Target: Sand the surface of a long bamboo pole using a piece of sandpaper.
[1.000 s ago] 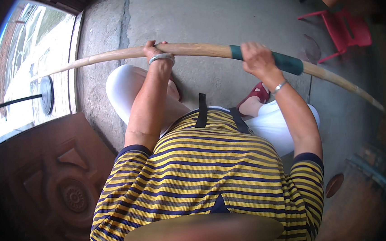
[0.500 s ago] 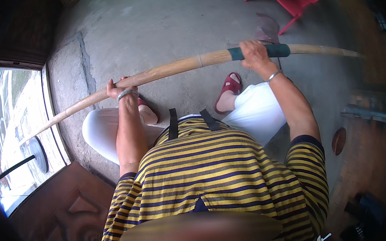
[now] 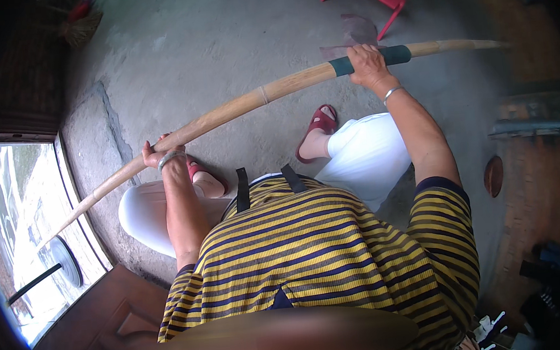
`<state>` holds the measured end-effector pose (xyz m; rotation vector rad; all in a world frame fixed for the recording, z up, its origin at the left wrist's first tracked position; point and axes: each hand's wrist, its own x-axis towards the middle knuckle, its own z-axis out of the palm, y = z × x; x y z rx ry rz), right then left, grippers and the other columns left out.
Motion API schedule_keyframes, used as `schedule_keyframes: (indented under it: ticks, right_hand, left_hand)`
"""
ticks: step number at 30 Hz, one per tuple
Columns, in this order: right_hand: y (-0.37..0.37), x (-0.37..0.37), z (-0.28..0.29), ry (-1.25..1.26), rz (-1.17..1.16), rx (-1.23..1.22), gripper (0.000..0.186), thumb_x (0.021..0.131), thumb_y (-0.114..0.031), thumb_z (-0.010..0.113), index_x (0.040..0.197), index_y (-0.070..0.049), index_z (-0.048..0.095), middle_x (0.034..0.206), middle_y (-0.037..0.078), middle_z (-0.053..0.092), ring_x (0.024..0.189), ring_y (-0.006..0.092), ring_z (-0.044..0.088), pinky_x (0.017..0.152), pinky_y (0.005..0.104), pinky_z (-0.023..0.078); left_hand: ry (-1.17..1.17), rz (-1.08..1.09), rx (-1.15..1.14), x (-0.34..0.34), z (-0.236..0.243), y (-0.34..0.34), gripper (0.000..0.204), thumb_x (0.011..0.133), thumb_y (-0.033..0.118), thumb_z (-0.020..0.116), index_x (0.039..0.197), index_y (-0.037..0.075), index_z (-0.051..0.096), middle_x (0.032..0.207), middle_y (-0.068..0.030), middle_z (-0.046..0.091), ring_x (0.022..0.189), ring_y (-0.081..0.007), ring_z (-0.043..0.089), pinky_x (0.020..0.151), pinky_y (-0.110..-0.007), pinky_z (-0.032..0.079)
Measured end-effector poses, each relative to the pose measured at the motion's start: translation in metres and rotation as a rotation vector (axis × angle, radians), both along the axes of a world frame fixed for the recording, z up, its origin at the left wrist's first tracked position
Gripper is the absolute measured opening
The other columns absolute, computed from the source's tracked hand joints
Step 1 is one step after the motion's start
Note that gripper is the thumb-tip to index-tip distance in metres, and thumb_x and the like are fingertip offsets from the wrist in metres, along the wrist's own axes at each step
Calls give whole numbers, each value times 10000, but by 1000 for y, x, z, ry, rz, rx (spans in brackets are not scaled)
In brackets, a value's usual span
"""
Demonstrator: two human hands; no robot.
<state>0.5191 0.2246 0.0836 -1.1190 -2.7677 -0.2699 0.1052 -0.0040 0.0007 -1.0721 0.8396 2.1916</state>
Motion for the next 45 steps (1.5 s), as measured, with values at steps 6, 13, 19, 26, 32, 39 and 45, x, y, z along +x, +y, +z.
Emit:
schedule_keyframes:
  ticks: [6, 13, 19, 26, 32, 39, 45]
  right_hand:
    - [-98, -168, -34, 0, 304, -80, 233, 585, -97, 645, 784, -87, 524, 750, 83, 578, 699, 251, 598, 630, 369, 473]
    - [-24, -41, -12, -12, 92, -83, 315, 568, -58, 721, 820, -82, 533, 804, 83, 595, 814, 272, 601, 714, 386, 456]
    - [-29, -48, -16, -54, 87, -86, 325, 551, -74, 717, 831, -66, 552, 832, 109, 593, 818, 287, 577, 765, 373, 430]
    - [-63, -114, -30, 161, 368, -9, 248, 576, -43, 637, 782, -95, 510, 778, 71, 568, 743, 254, 587, 654, 367, 459]
    - [14, 24, -4, -222, -91, -26, 376, 554, -80, 723, 890, -57, 556, 925, 123, 595, 920, 289, 567, 799, 390, 432]
    - [-104, -174, -31, -4, 383, -139, 244, 600, -77, 654, 808, -62, 528, 808, 105, 593, 773, 264, 612, 663, 380, 487]
    - [-64, -116, -24, 4, 263, -323, 336, 622, -148, 730, 900, -110, 546, 887, 68, 594, 874, 256, 595, 775, 393, 456]
  left_hand:
    - [3, -14, -15, 4, -2, 5, 252, 674, 276, 607, 799, 143, 433, 655, -38, 441, 585, -210, 490, 576, -366, 474]
    - [-17, -44, -57, 4, 8, -5, 263, 676, 285, 604, 812, 142, 430, 644, -42, 441, 573, -214, 482, 579, -368, 465]
    - [48, -5, -45, 1, -3, 3, 258, 695, 282, 587, 840, 148, 422, 673, -48, 440, 574, -217, 477, 577, -373, 466]
    - [37, -50, -113, 1, 0, 4, 287, 690, 302, 593, 857, 138, 427, 724, -55, 456, 620, -224, 506, 588, -369, 465]
    - [46, -48, -59, 1, 7, -1, 299, 693, 323, 595, 836, 131, 415, 673, -44, 460, 604, -215, 513, 564, -362, 471]
    - [88, -14, -50, 5, 2, 1, 264, 699, 295, 591, 839, 155, 418, 690, -38, 454, 587, -200, 495, 567, -347, 474]
    - [58, -56, -55, 6, 3, -3, 263, 701, 322, 588, 835, 159, 429, 659, -40, 446, 585, -205, 501, 562, -367, 463]
